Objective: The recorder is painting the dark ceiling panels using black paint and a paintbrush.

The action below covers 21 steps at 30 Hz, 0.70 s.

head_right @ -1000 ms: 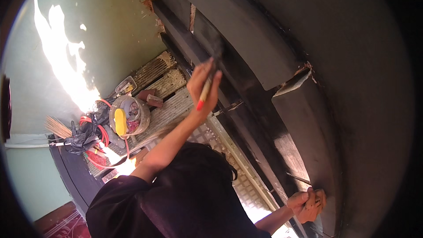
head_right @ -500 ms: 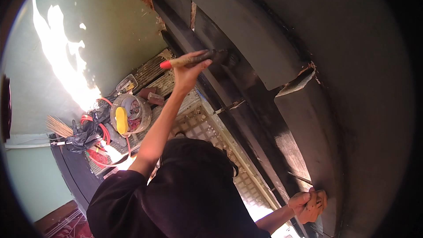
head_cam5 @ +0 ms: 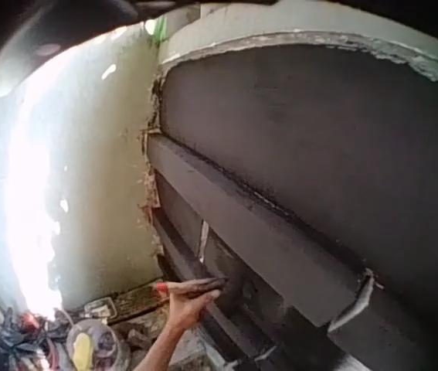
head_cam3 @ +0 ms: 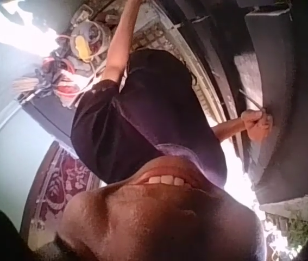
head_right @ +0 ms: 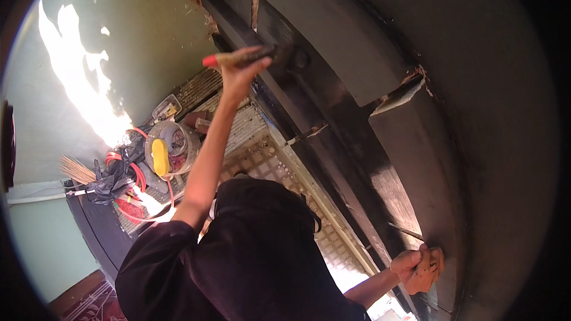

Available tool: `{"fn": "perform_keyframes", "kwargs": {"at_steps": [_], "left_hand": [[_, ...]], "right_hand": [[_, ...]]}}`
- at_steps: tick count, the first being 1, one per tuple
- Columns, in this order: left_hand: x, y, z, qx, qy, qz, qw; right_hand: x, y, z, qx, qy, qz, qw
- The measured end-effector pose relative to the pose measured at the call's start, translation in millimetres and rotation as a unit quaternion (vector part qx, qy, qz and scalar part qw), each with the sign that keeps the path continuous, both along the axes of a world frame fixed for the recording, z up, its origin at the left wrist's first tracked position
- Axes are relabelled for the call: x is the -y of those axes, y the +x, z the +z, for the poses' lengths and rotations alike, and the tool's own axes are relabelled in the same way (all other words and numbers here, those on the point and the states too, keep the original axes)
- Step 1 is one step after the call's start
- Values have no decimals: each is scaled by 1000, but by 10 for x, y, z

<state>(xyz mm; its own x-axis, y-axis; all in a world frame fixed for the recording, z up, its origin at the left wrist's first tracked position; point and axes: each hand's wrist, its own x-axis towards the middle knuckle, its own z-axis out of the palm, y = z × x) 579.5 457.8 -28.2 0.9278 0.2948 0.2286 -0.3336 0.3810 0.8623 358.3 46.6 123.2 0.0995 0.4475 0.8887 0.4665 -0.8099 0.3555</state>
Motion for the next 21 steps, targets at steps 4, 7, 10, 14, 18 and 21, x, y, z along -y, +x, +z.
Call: {"fn": "perform_keyframes", "kwargs": {"at_steps": [4, 7, 10, 14, 18, 21], "left_hand": [[-413, 262, 50, 33, 111, 93, 989], [-472, 322, 126, 76, 72, 224, 969], [-311, 434, 119, 114, 64, 341, 931], [221, 95, 100, 40, 122, 288, 949], [400, -351, -27, 103, 108, 184, 971], [142, -380, 28, 19, 100, 95, 990]], "right_hand": [[7, 49, -34, 13, -4, 8, 1000], [-17, -18, 6, -18, 1, 5, 1000], [-62, 15, 20, -16, -3, 7, 1000], [-81, 56, 14, -39, 2, 13, 999], [-44, -30, 35, -27, 8, 27, 999], [-45, 11, 39, -15, 5, 26, 1000]]}}
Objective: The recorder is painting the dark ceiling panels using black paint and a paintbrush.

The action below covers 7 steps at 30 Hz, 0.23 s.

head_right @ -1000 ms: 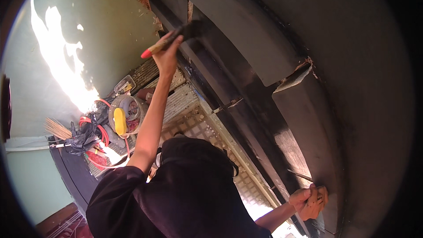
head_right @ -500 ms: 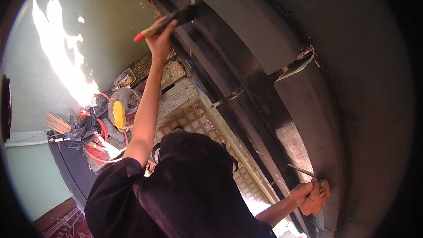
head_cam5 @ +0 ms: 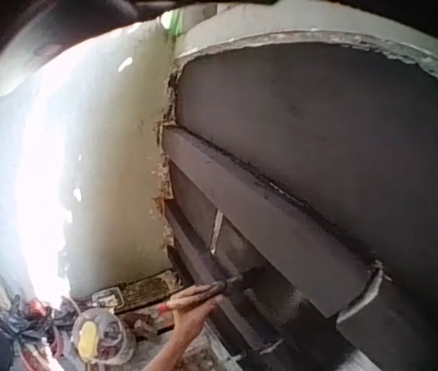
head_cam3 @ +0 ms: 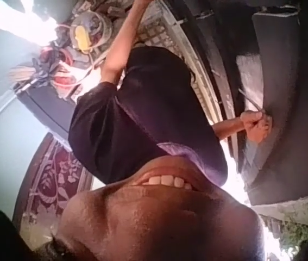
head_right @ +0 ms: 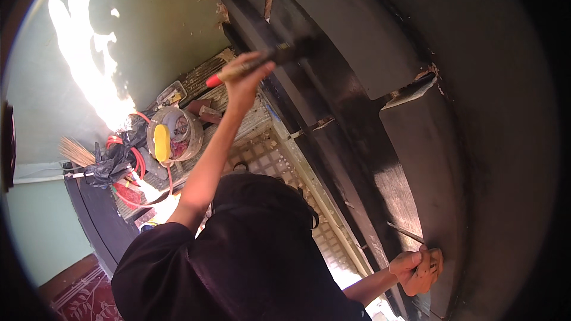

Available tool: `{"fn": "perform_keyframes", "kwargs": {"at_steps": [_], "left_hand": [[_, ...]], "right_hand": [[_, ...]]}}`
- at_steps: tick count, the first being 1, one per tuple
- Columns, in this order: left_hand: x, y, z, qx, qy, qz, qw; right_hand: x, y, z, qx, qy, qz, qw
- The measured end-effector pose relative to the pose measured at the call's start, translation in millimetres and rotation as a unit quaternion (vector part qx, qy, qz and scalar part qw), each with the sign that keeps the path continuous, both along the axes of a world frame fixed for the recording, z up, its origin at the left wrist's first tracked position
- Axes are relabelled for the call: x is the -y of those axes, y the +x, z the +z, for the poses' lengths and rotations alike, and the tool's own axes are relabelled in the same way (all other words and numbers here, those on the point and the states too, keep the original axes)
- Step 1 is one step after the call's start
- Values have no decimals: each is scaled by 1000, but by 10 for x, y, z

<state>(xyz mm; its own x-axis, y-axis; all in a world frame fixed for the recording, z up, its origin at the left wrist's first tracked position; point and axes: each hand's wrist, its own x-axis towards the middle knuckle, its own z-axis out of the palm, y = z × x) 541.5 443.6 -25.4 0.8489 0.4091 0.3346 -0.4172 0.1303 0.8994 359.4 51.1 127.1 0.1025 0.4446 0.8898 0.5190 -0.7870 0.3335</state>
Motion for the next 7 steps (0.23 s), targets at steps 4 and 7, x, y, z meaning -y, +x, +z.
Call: {"fn": "perform_keyframes", "kwargs": {"at_steps": [4, 7], "left_hand": [[-403, 500, 70, 26, 15, 42, 999], [-663, 702, -15, 79, 71, 63, 992]], "right_hand": [[27, 32, -32, -9, -3, 22, 1000], [21, 6, -38, 0, -8, 2, 1000]]}}
